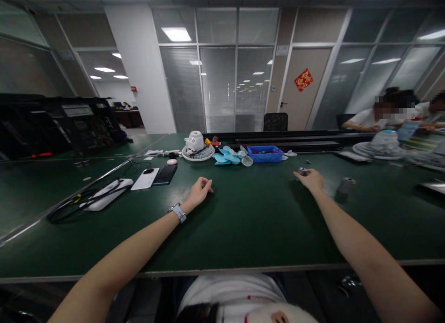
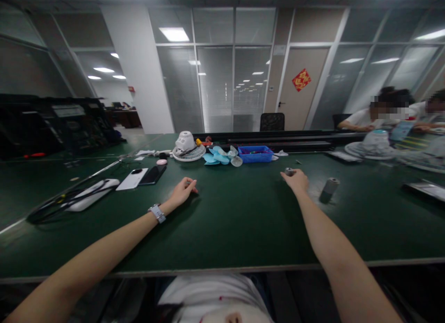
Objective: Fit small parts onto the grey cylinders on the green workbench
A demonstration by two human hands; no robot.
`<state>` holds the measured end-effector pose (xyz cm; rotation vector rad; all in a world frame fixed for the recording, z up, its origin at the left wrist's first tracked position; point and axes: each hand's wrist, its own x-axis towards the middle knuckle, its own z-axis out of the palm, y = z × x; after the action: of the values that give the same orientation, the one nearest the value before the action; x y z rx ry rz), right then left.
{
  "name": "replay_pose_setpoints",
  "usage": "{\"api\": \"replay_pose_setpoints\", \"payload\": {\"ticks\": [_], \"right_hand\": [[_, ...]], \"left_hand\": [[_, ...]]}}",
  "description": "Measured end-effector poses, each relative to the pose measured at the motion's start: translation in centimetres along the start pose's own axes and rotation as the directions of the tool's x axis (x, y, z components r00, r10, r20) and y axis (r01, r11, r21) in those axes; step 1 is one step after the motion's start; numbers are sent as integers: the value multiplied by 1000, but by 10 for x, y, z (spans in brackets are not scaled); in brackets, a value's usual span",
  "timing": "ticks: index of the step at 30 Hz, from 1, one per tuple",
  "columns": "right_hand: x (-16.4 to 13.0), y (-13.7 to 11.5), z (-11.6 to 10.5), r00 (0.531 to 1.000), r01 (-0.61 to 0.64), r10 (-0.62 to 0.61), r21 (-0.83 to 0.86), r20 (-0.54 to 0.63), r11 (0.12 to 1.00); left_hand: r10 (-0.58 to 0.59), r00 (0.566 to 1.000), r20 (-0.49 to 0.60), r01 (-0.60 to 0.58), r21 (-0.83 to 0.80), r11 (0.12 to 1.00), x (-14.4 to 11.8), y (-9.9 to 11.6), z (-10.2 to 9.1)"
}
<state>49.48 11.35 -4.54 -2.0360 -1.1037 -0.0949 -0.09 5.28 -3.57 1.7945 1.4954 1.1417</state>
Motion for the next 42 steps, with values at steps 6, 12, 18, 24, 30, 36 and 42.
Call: {"api": "replay_pose_setpoints", "payload": {"ticks": [6,12,18,24,30,36,42], "right_hand": [[-23,-44,-16,1000,23,-22,40,-19,999],[-125,-134,-7,823,236,-504,648,263,724],[-213,-169,-10,478,238,-772,785,418,572],[-221,-168,-16,476,300,-778,756,410,582],[-226,-166,-14,468,311,-782,751,412,582],[-228,-164,-13,458,332,-790,746,408,578],[-230,-166,-19,449,291,-784,759,429,582]], "left_hand": [[26,999,-31,-27,-38,999,-1,3,3],[284,956,-77,-288,-43,957,-25,40,13],[496,866,67,-490,-82,868,-56,75,18],[495,852,170,-505,23,863,-51,77,20],[517,842,156,-539,212,815,-49,78,22],[585,810,26,-572,251,781,-48,73,23],[444,895,31,-445,97,890,-29,57,8]]}}
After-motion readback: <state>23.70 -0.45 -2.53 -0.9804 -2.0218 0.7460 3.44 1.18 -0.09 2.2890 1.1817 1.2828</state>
